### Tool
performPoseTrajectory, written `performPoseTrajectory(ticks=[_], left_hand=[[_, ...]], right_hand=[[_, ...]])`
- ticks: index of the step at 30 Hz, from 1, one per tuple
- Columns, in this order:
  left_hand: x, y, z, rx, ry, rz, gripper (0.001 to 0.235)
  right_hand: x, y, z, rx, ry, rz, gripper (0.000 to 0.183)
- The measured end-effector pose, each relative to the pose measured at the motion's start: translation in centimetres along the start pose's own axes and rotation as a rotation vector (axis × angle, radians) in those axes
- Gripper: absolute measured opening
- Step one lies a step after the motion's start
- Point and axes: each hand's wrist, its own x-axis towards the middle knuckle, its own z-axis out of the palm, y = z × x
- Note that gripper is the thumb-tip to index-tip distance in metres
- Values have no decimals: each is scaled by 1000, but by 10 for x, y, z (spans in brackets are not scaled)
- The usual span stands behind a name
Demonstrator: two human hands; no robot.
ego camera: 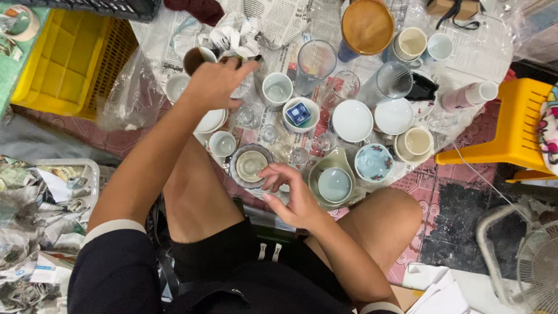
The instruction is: The person sits on the floor and wraps various ceramic cups and bowls with newspaper. They fold the newspaper around each item individually and place the wrapped items into a nearby plastic basket.
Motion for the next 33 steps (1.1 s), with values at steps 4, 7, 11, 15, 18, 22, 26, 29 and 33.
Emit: performPoseTrajectory(ticks=[4,7,11,15,18,22,26,29,33], left_hand=[[-18,0,-32,10,151,13,97],[-35,3,-69,-58,283,36,99],[-80,10,-112,-193,432,-126,103],[-130,27,-108,-927,676,-298,96],[-148,55,-79,-1693,939,-264,90],[-172,127,-19,-2542,753,-649,87],[-202,163,24,-2984,414,-131,86],[-220,175,47,-2728,269,-389,82],[-241,186,70,-2730,335,-658,85]], right_hand=[[-2,4,5,-28,9,16,65],[0,5,8,-14,6,23,63],[5,-2,12,-20,-34,86,54],[1,-9,18,60,-194,197,49],[4,-7,31,203,-185,231,49],[3,-3,42,161,-97,156,63],[-8,9,47,275,39,102,83],[-17,20,56,316,-30,69,93],[-26,24,73,231,23,36,86]])
